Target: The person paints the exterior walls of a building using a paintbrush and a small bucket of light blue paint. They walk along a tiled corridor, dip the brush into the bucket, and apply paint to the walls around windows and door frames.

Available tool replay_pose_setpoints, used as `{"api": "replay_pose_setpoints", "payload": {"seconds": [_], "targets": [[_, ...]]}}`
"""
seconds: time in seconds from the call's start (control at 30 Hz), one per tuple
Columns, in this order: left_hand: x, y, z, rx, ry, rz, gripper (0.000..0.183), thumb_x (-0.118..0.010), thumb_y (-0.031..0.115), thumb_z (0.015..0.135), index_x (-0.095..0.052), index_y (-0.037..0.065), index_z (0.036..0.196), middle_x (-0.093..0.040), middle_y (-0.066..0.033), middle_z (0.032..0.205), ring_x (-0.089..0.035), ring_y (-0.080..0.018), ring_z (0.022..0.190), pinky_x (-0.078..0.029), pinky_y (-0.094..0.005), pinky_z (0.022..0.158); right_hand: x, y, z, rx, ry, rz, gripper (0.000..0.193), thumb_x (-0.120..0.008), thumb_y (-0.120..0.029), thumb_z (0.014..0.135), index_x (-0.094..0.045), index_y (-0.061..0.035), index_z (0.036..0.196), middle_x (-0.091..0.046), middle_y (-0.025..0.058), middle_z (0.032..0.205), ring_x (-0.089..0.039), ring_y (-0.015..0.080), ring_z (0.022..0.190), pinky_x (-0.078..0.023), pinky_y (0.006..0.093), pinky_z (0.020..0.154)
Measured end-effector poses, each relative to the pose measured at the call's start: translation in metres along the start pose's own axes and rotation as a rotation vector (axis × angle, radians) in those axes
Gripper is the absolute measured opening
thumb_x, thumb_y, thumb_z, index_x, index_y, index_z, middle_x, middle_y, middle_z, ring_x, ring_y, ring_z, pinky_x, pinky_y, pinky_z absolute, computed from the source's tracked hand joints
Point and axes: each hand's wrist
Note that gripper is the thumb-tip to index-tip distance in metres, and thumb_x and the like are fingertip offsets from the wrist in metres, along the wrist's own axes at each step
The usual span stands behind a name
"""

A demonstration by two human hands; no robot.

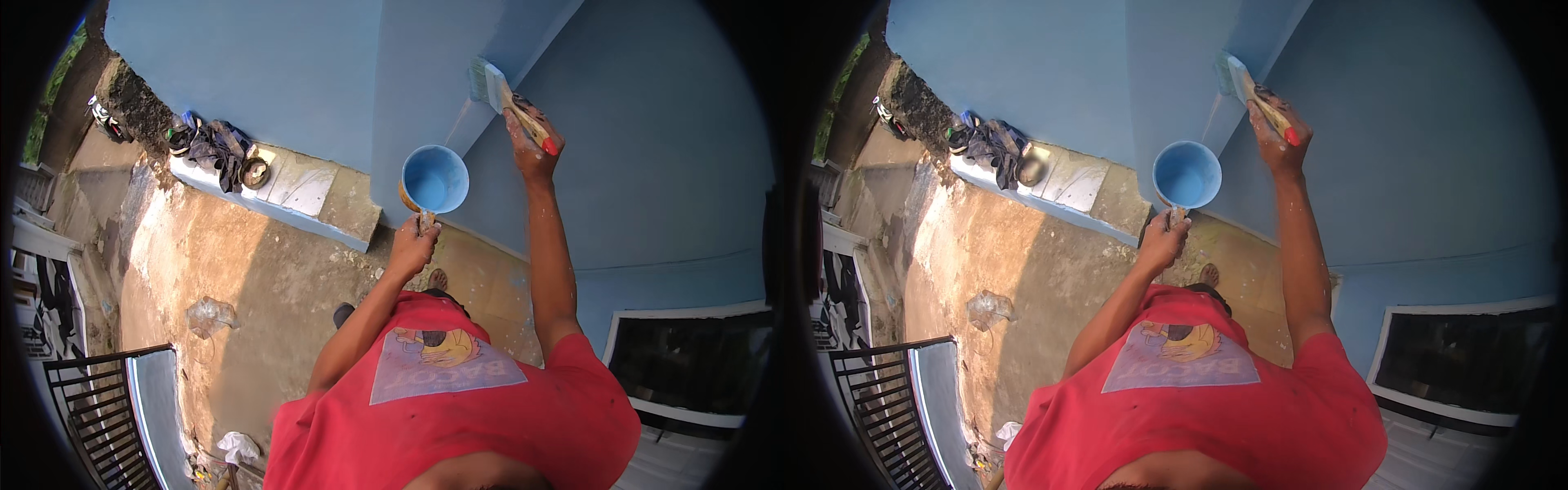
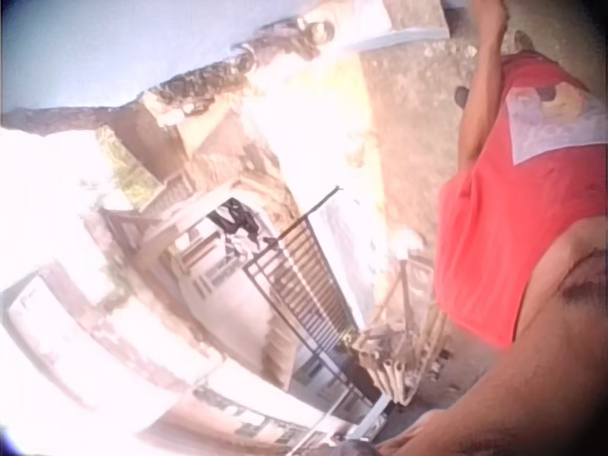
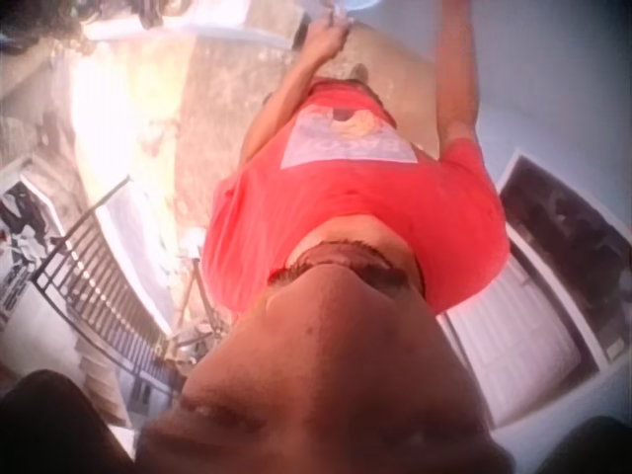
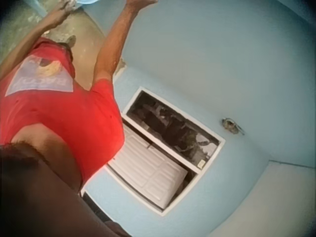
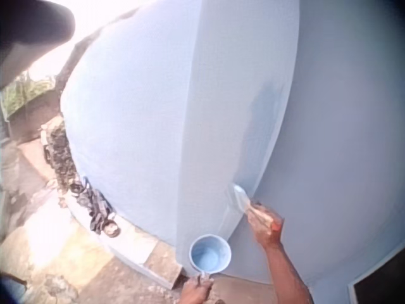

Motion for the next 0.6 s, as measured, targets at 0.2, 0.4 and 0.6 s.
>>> {"api": "replay_pose_setpoints", "payload": {"seconds": [0.2, 0.4, 0.6], "targets": [[0.012, -0.011, -0.011, -0.002, 0.067, 0.058, 0.026, -0.068, 0.019, 0.096, -0.060, -0.001, 0.111, -0.062, -0.0061, 0.070, -0.057, -0.0153, 0.052, -0.044, -0.0332, 0.047, 0.015, -0.027, 0.008, 0.118, -0.062, -0.038, 0.019, -0.079, -0.007, 0.084, -0.076, -0.0003, 0.102, -0.078, 0.0144, 0.100, -0.076, 0.0290, 0.086, -0.062, 0.0365, 0.073], [0.019, -0.034, -0.006, -0.001, 0.111, 0.108, 0.028, -0.068, 0.019, 0.095, -0.061, -0.003, 0.110, -0.063, -0.0073, 0.070, -0.058, -0.0167, 0.053, -0.045, -0.0342, 0.048, -0.029, 0.017, -0.064, 0.097, -0.422, -0.077, 0.020, -0.082, -0.008, 0.085, -0.077, -0.0023, 0.104, -0.078, 0.0130, 0.102, -0.077, 0.0281, 0.088, -0.062, 0.0380, 0.077], [0.027, -0.046, -0.002, -0.004, 0.127, 0.120, 0.029, -0.068, 0.021, 0.095, -0.061, -0.003, 0.111, -0.064, -0.0096, 0.073, -0.061, -0.0188, 0.055, -0.047, -0.0360, 0.051, 0.033, -0.032, 0.063, 0.165, -0.064, -0.181, 0.015, -0.081, -0.005, 0.083, -0.076, -0.0011, 0.097, -0.077, 0.0097, 0.096, -0.076, 0.0232, 0.082, -0.062, 0.0340, 0.065]]}}
Point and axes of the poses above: each hand's wrist, its own z-axis towards the middle knuckle, its own x-axis out of the back of the hand, y = z × x
